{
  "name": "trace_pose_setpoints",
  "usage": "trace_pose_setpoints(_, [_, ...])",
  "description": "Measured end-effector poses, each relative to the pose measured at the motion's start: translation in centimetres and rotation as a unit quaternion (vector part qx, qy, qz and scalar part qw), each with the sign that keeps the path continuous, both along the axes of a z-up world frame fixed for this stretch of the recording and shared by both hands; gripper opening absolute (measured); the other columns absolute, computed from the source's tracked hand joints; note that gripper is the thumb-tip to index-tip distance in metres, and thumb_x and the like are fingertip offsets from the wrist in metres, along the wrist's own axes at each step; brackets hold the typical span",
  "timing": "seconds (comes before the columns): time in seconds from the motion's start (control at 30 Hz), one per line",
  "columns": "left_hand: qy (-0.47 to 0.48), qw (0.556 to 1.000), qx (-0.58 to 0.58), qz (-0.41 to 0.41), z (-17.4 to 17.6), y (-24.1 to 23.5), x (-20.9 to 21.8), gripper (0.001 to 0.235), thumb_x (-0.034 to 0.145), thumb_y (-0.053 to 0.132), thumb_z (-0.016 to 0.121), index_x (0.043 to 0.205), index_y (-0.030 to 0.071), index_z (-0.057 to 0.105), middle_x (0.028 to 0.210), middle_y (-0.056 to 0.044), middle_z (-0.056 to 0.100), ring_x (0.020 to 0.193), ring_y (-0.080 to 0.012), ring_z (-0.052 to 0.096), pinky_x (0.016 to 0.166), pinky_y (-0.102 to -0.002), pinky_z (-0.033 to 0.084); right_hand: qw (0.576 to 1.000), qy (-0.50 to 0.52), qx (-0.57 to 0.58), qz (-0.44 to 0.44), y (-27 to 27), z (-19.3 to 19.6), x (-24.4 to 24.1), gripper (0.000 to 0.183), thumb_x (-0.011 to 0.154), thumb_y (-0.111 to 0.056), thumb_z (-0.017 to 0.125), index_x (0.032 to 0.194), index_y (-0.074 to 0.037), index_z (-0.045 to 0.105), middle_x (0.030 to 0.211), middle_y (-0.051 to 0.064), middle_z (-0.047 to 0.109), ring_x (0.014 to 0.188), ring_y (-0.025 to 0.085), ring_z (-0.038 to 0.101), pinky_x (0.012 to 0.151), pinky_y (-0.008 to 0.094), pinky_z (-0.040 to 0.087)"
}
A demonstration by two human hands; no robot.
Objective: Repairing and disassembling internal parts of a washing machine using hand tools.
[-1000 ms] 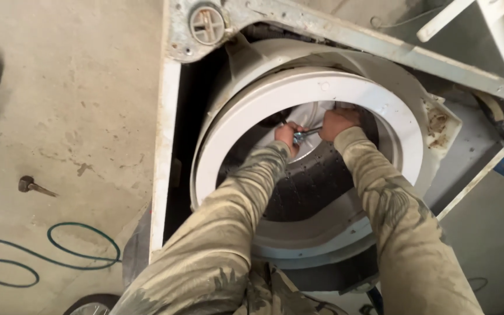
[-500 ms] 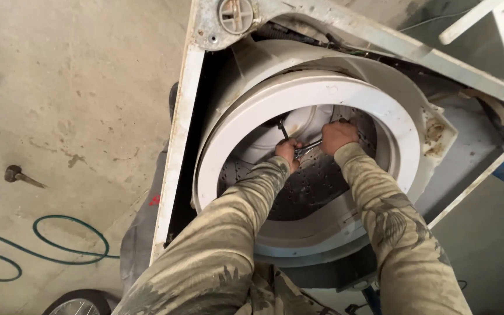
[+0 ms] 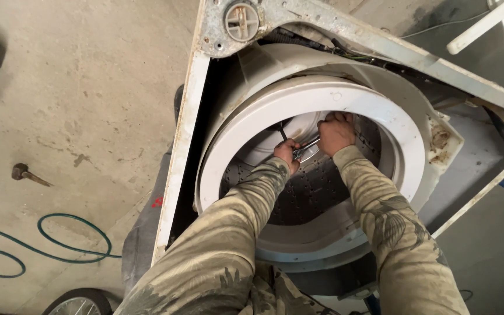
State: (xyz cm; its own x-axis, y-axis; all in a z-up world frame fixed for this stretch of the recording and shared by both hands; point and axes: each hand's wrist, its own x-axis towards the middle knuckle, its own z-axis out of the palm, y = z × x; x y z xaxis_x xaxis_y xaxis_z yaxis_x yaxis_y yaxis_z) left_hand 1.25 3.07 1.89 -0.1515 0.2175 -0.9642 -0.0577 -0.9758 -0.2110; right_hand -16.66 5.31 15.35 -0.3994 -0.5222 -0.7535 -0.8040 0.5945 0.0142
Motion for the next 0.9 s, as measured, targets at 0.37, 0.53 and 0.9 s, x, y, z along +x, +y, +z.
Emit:
trace_pose_setpoints(0.37, [-0.011, 0.991, 0.044, 0.127, -1.7, -0.3, -1.0, 0.004, 0.085, -0.003, 0.056, 0.089, -0.004, 0.054, 0.088, -0.015, 0.064, 0.087, -0.0319, 0.072, 0.073, -0.042, 0.063, 0.98, 0.057, -0.189, 0.003, -0.1, -0.9, -0.1, 0.022, 0.072, -0.012, 0.073, 0.094, -0.012, 0.078, 0.103, 0.009, 0.07, 0.11, 0.031, 0.062, 0.098, 0.051, 0.042])
trace_pose_setpoints(0.53, [-0.02, 0.997, 0.014, 0.078, -3.0, 0.1, -0.7, 0.004, 0.084, 0.0, 0.06, 0.082, -0.002, 0.057, 0.085, -0.015, 0.064, 0.082, -0.0298, 0.07, 0.067, -0.04, 0.058, 0.985, 0.045, -0.167, 0.025, -1.9, 0.9, -0.7, 0.029, 0.061, -0.023, 0.079, 0.088, -0.01, 0.079, 0.097, 0.011, 0.072, 0.105, 0.032, 0.065, 0.097, 0.051, 0.045])
trace_pose_setpoints(0.9, [-0.02, 0.999, -0.04, 0.005, -0.9, -2.4, -1.9, 0.009, 0.082, 0.0, 0.06, 0.075, -0.003, 0.056, 0.08, -0.017, 0.066, 0.08, -0.0334, 0.073, 0.058, -0.048, 0.051, 0.998, -0.037, 0.04, -0.015, -2.1, -0.6, -1.0, 0.023, 0.067, -0.029, 0.08, 0.082, -0.011, 0.082, 0.085, 0.018, 0.077, 0.081, 0.034, 0.075, 0.077, 0.046, 0.058])
